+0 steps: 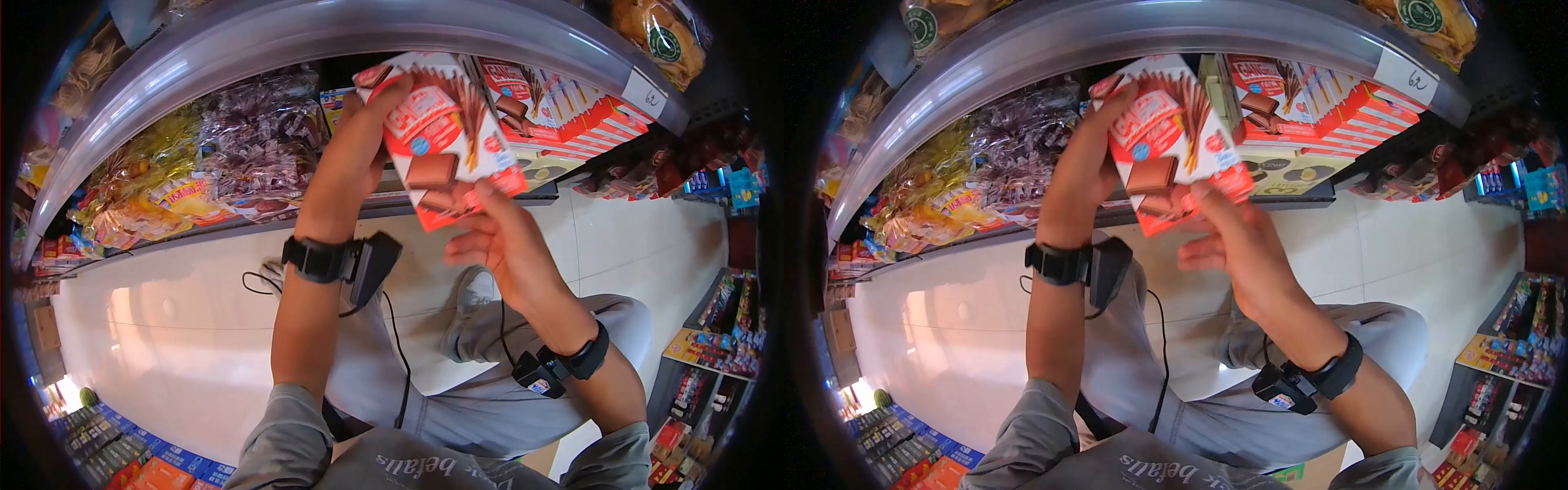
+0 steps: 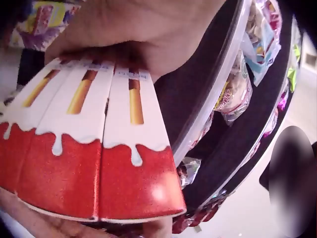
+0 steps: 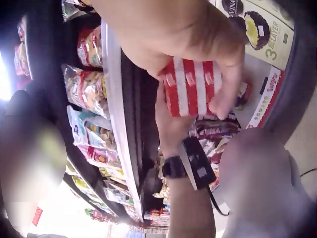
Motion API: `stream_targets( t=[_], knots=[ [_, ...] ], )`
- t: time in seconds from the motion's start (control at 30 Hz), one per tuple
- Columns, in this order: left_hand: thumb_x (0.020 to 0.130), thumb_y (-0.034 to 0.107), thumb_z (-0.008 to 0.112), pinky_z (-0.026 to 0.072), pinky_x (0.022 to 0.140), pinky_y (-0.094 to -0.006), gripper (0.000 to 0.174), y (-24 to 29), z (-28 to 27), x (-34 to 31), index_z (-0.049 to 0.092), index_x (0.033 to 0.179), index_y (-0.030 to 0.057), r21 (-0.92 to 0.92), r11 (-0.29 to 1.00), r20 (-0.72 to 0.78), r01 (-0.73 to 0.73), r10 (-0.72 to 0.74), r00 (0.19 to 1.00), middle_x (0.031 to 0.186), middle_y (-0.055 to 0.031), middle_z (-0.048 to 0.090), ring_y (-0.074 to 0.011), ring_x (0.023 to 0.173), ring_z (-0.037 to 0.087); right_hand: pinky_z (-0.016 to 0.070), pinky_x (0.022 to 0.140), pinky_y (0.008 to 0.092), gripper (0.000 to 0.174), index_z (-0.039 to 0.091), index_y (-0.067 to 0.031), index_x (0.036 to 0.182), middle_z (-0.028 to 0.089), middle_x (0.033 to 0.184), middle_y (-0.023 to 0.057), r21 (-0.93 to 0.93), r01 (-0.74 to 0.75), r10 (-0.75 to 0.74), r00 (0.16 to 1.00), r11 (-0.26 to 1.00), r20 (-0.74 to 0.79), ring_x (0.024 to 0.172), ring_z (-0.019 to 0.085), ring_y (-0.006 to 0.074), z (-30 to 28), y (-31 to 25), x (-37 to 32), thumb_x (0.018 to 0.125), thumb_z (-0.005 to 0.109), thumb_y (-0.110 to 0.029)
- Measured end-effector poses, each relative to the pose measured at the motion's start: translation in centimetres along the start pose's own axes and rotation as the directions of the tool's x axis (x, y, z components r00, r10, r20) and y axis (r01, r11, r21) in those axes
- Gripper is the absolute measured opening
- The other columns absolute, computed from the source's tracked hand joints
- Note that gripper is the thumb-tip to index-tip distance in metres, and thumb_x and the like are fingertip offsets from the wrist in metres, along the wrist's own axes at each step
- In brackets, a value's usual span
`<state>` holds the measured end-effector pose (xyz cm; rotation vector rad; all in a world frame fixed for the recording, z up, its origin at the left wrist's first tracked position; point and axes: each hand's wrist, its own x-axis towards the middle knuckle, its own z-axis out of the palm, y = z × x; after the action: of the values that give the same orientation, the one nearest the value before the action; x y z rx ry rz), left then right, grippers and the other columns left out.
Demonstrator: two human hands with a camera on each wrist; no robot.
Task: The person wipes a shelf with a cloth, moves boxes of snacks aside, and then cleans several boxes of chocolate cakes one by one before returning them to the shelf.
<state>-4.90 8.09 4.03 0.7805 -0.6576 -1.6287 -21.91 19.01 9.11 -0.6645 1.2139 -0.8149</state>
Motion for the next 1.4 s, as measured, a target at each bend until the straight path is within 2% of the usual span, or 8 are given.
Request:
stream_targets(
  t=[0.17, 0.3, 0.33, 0.47, 0.73, 0.83, 1.03, 1.4],
  knots=[
    [0.085, 0.02, 0.067, 0.0524, 0.082, -0.0328, 0.06, 0.3, -2.0, -3.8, 0.027, 0.126, 0.0022, 0.179, 0.978, -0.012, -0.104, 0.108, 0.994, 0.11, -0.0131, 0.056, -0.0191, 0.099, 0.061, 0.0537, 0.06, 0.0314, 0.06, 0.051, -0.0018, 0.122, 0.062, 0.106, 0.0114, -0.555, -0.111, 0.268, 0.94, 0.825, 0.21, 0.07, 0.064, 0.0168, -2.2, -0.8, 1.8, 0.083, 0.066, -0.044],
    [0.081, 0.01, 0.07, 0.0446, 0.093, -0.0318, 0.078, -0.2, -4.1, -4.6, 0.016, 0.136, 0.0032, 0.524, 0.824, 0.187, -0.215, 0.135, 0.973, 0.12, -0.0157, 0.049, -0.0191, 0.109, 0.052, 0.0523, 0.059, 0.0286, 0.083, 0.044, 0.004, 0.127, 0.061, 0.109, 0.0153, -0.909, 0.379, -0.438, 0.856, 0.174, 0.273, 0.081, 0.064, 0.0181, -5.4, 1.7, 6.3, 0.068, 0.08, -0.043],
    [0.079, 0.01, 0.072, 0.0421, 0.096, -0.0315, 0.082, -0.6, -4.4, -4.7, 0.015, 0.138, 0.0039, 0.522, 0.81, 0.263, -0.266, 0.145, 0.954, 0.122, -0.0156, 0.048, -0.0196, 0.111, 0.05, 0.0523, 0.061, 0.0289, 0.089, 0.037, 0.004, 0.131, 0.06, 0.11, 0.015, -0.736, 0.154, -0.113, 0.988, 0.659, 0.106, 0.092, 0.063, 0.019, -3.3, -0.4, 5.5, 0.067, 0.083, -0.035],
    [0.076, 0.009, 0.076, 0.0375, 0.101, -0.0314, 0.092, -2.1, -4.7, -5.2, 0.012, 0.142, 0.0052, 0.391, 0.878, 0.413, -0.277, 0.101, 0.905, 0.125, -0.0148, 0.047, -0.0201, 0.118, 0.046, 0.0492, 0.06, 0.0261, 0.102, 0.017, 0.0037, 0.143, 0.058, 0.114, 0.013, -0.511, 0.264, -0.113, 0.945, 0.818, 0.307, 0.088, 0.061, 0.0161, -1.3, -1.4, 6.8, 0.068, 0.082, -0.02],
    [0.084, -0.001, 0.062, 0.0381, 0.101, -0.0322, 0.071, -2.6, -6.1, -5.1, 0.023, 0.144, 0.0003, 0.45, 0.775, 0.168, -0.444, 0.415, 0.894, 0.132, -0.0167, 0.047, -0.0211, 0.123, 0.045, 0.0517, 0.078, 0.0325, 0.075, 0.036, 0.0015, 0.118, 0.059, 0.109, 0.016, -0.529, 0.476, -0.349, 0.878, 0.702, 0.327, 0.095, 0.062, 0.0215, 1.8, -2.1, 10.5, 0.062, 0.083, -0.014],
    [0.084, 0.002, 0.062, 0.0432, 0.095, -0.0341, 0.057, -4.9, -7.9, -6.6, 0.037, 0.134, -0.0009, 0.894, 0.36, 0.091, -0.268, 0.439, 0.894, 0.125, -0.0224, 0.051, -0.0243, 0.118, 0.052, 0.045, 0.09, 0.0315, 0.077, 0.035, -0.0003, 0.12, 0.059, 0.111, 0.0171, -0.522, 0.721, -0.596, 0.683, 0.455, 0.423, 0.105, 0.059, 0.0224, 1.3, -0.6, 15.4, 0.063, 0.084, -0.017],
    [0.079, 0.012, 0.064, 0.0484, 0.085, -0.0458, 0.046, -9.0, -9.3, -7.3, 0.046, 0.12, 0.0032, 0.963, 0.236, -0.175, 0.133, 0.166, 0.97, 0.124, -0.0214, 0.052, -0.0357, 0.106, 0.058, 0.0436, 0.092, 0.0326, 0.081, 0.034, -0.0028, 0.122, 0.059, 0.114, 0.0172, -0.479, 0.722, -0.543, 0.692, 0.5, 0.476, 0.107, 0.058, 0.0238, 2.0, 1.6, 18.6, 0.062, 0.085, -0.02],
    [0.073, 0.012, 0.065, 0.0446, 0.094, -0.0459, 0.063, -12.4, -11.6, -5.9, 0.038, 0.13, 0.0064, 1.0, 0.013, 0.002, -0.004, 0.186, 0.983, 0.134, -0.018, 0.04, -0.0427, 0.114, 0.048, 0.0425, 0.096, 0.0362, 0.092, 0.033, -0.0031, 0.131, 0.054, 0.122, 0.0211, -0.494, 0.606, -0.496, 0.795, 0.623, 0.35, 0.113, 0.055, 0.0297, 0.1, 5.7, 21.8, 0.058, 0.087, -0.019]
  ],
)
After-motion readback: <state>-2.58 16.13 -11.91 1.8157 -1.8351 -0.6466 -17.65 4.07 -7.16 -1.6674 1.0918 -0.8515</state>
